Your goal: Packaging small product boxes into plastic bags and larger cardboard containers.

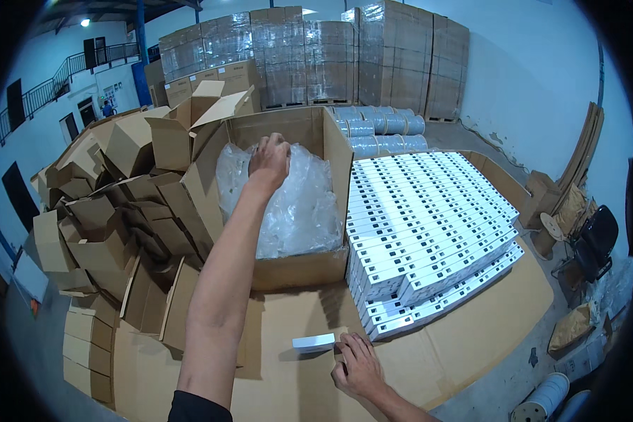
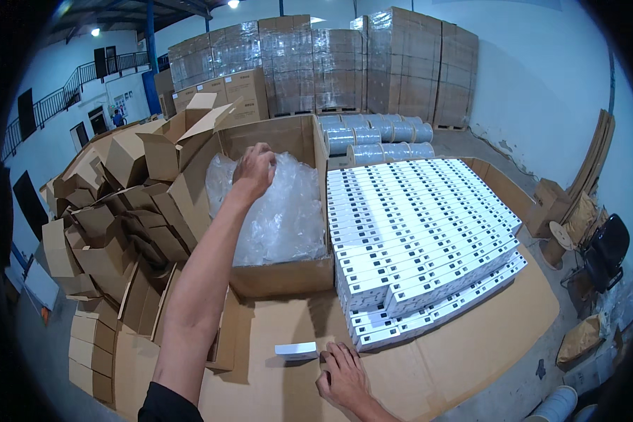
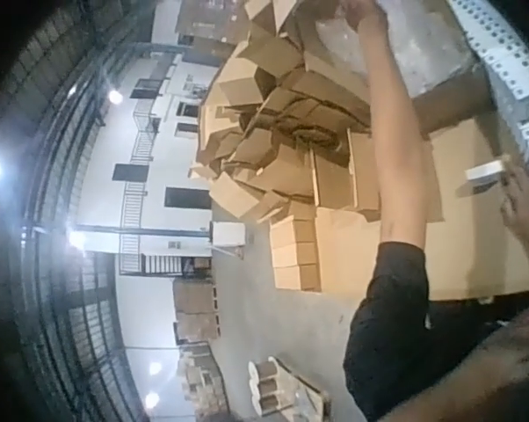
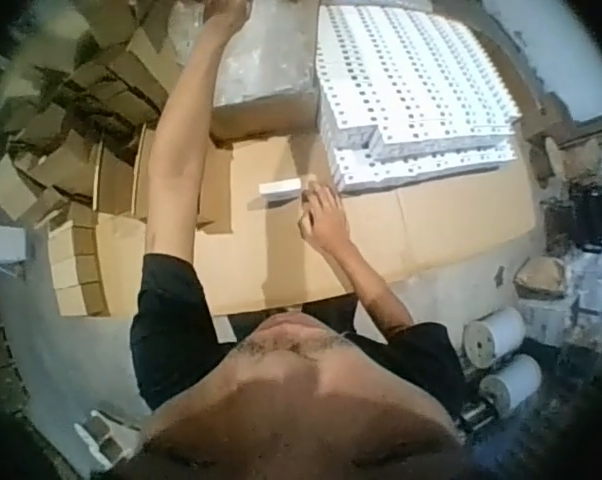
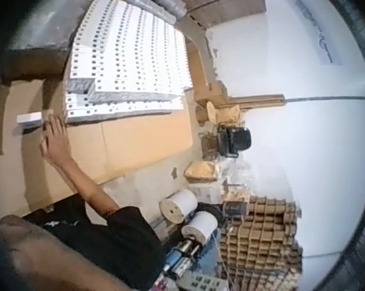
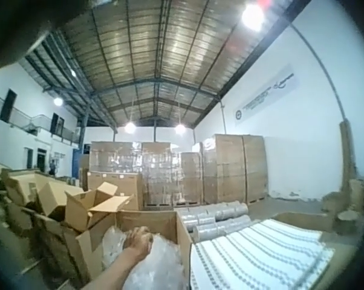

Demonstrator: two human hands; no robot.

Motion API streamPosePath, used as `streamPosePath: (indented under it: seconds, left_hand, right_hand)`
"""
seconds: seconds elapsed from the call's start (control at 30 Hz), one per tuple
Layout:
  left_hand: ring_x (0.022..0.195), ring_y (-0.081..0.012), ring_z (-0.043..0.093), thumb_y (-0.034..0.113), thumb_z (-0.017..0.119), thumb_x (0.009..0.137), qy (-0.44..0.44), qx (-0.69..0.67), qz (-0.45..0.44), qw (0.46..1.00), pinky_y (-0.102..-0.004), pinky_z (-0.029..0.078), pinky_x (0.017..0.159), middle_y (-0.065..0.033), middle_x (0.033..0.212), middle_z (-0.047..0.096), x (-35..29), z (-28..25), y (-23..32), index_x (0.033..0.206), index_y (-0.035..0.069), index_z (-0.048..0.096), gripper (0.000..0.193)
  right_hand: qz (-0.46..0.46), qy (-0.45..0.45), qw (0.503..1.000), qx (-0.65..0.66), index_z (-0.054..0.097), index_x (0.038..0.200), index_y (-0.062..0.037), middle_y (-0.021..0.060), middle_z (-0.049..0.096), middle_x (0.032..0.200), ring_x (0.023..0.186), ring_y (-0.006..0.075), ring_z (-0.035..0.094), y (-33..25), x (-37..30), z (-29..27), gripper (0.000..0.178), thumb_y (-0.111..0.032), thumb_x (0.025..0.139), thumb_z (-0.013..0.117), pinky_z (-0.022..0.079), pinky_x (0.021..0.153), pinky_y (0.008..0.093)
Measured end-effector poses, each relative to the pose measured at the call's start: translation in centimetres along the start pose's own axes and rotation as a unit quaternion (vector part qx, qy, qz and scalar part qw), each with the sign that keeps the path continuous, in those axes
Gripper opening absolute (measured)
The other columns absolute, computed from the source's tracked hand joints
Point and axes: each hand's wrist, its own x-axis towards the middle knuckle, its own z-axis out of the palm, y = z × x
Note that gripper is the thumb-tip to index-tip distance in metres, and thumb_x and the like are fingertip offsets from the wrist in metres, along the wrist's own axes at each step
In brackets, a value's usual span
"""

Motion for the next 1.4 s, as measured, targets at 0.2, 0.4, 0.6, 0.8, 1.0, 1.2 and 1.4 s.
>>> streamPosePath:
  seconds: [0.2,0.4,0.6,0.8,1.0,1.2,1.4]
  left_hand:
    - [0.103,-0.0375,0.061,0.009,0.064,0.090,0.103,-0.082,0.017,0.991,-0.0475,0.050,0.091,-0.0168,0.101,0.066,-1.3,-4.6,0.9,0.098,0.002,0.065,0.011]
    - [0.103,-0.0371,0.063,0.009,0.067,0.092,0.184,-0.107,0.005,0.977,-0.0456,0.051,0.088,-0.0173,0.104,0.069,-6.9,-14.2,5.5,0.103,0.001,0.066,0.014]
    - [0.093,-0.0343,0.066,0.006,0.068,0.093,0.133,-0.240,-0.074,0.959,-0.0415,0.053,0.081,-0.0149,0.100,0.070,-19.1,-20.8,13.8,0.103,0.002,0.066,0.010]
    - [0.091,-0.0320,0.066,0.002,0.070,0.091,0.004,-0.292,-0.102,0.951,-0.0392,0.054,0.080,-0.0144,0.096,0.068,-31.1,-21.8,17.4,0.101,0.000,0.066,0.011]
    - [0.082,-0.0309,0.067,0.003,0.069,0.092,-0.141,-0.384,-0.132,0.903,-0.0369,0.055,0.078,-0.0159,0.094,0.069,-37.7,-18.3,19.0,0.098,-0.003,0.065,0.009]
    - [0.083,-0.0205,0.066,0.007,0.065,0.097,-0.223,-0.446,-0.278,0.821,-0.0334,0.053,0.075,-0.0125,0.091,0.068,-39.7,-16.1,19.2,0.100,-0.004,0.066,0.011]
    - [0.079,-0.0090,0.059,0.016,0.060,0.104,-0.090,-0.538,-0.407,0.732,-0.0266,0.050,0.070,-0.0037,0.088,0.064,-42.4,-14.0,18.1,0.101,-0.001,0.063,0.018]
  right_hand:
    - [-0.004,0.000,1.000,0.004,0.059,0.126,-0.0008,0.0203,0.049,0.143,0.137,0.0390,0.043,0.4,-0.4,0.6,0.048,-0.019,0.082,0.063,0.030,0.118,0.0528]
    - [0.011,0.035,0.997,0.074,0.059,0.125,0.0014,0.0208,0.056,0.134,0.128,0.0411,0.050,0.8,-0.2,-0.2,0.046,-0.008,0.080,0.062,0.039,0.112,0.0493]
    - [0.108,0.119,0.928,0.336,0.062,0.113,0.0039,0.0137,0.067,0.106,0.096,0.0244,0.068,2.3,-0.2,-0.2,0.022,0.001,0.093,0.053,0.054,0.088,0.0345]
    - [0.112,0.033,0.786,0.607,0.060,0.116,0.0016,0.0083,0.067,0.098,0.089,0.0147,0.065,1.5,-1.3,-1.9,0.025,-0.016,0.106,0.045,0.052,0.078,0.0274]
    - [0.113,-0.100,0.753,0.641,0.056,0.125,0.0022,0.0073,0.064,0.103,0.088,0.0113,0.062,-0.6,-1.9,-2.2,0.032,-0.020,0.102,0.056,0.051,0.074,0.0243]
    - [0.148,-0.176,0.810,0.539,0.062,0.112,-0.0002,-0.0001,0.065,0.091,0.077,0.0033,0.059,-1.4,-2.0,-0.6,0.021,-0.009,0.096,0.071,0.047,0.064,0.0201]
    - [0.100,-0.155,0.861,0.474,0.056,0.094,-0.0036,-0.0070,0.052,0.070,0.060,0.0002,0.046,-2.0,-2.5,-0.1,0.016,-0.012,0.099,0.068,0.036,0.052,0.0208]
